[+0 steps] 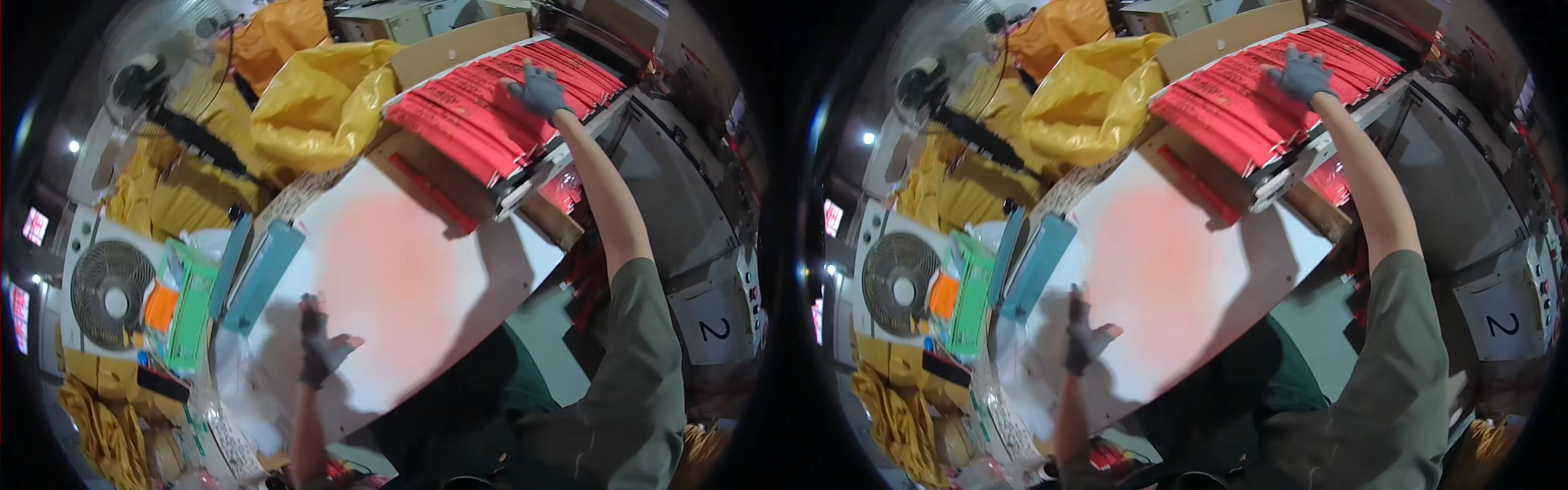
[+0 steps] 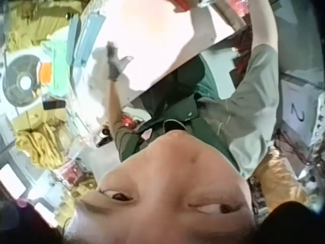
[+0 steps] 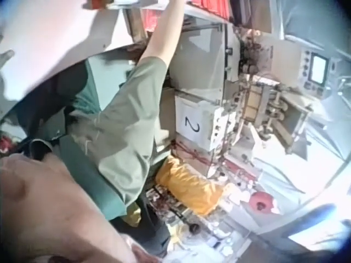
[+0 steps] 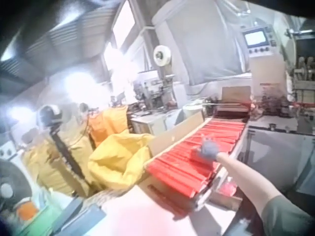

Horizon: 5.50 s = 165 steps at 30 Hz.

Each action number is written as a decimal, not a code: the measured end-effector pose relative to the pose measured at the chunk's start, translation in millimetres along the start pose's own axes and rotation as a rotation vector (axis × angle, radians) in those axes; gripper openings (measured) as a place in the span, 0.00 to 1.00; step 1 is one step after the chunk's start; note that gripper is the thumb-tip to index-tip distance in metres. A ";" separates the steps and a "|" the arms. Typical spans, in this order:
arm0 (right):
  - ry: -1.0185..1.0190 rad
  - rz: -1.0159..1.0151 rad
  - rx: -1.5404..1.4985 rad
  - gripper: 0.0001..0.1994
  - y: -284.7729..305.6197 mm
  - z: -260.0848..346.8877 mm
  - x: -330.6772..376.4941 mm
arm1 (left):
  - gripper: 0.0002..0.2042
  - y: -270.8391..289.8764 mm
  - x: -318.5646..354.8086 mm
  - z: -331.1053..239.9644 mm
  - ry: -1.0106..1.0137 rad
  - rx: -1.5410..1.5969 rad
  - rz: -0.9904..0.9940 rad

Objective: Packing stacks of red paper materials into plastic bags at a workstation.

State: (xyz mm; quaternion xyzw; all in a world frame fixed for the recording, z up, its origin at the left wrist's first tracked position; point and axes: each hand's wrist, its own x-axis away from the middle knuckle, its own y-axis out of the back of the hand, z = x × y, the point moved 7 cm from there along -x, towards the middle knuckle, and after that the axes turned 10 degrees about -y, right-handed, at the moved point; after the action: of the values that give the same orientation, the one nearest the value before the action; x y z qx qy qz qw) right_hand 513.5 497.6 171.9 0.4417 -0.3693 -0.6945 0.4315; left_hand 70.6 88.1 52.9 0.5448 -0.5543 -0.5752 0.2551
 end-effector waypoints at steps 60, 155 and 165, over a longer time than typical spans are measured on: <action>0.186 0.609 -0.470 0.51 -120.5 144.0 221.9 | 0.40 -89.2 -162.6 16.3 0.605 0.892 -0.589; 0.900 1.637 -0.857 0.13 -26.5 261.0 542.3 | 0.08 20.7 211.7 -36.6 1.218 1.571 -1.202; 0.889 1.702 -0.615 0.19 -21.3 239.8 540.0 | 0.10 76.7 111.3 -119.6 0.080 0.258 -0.549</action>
State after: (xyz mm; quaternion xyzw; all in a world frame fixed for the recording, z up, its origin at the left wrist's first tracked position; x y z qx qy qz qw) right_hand 155.9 36.9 74.5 0.1194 -0.1723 0.0070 0.9778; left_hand 124.8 -74.4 109.8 0.7244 -0.4442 -0.5256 0.0406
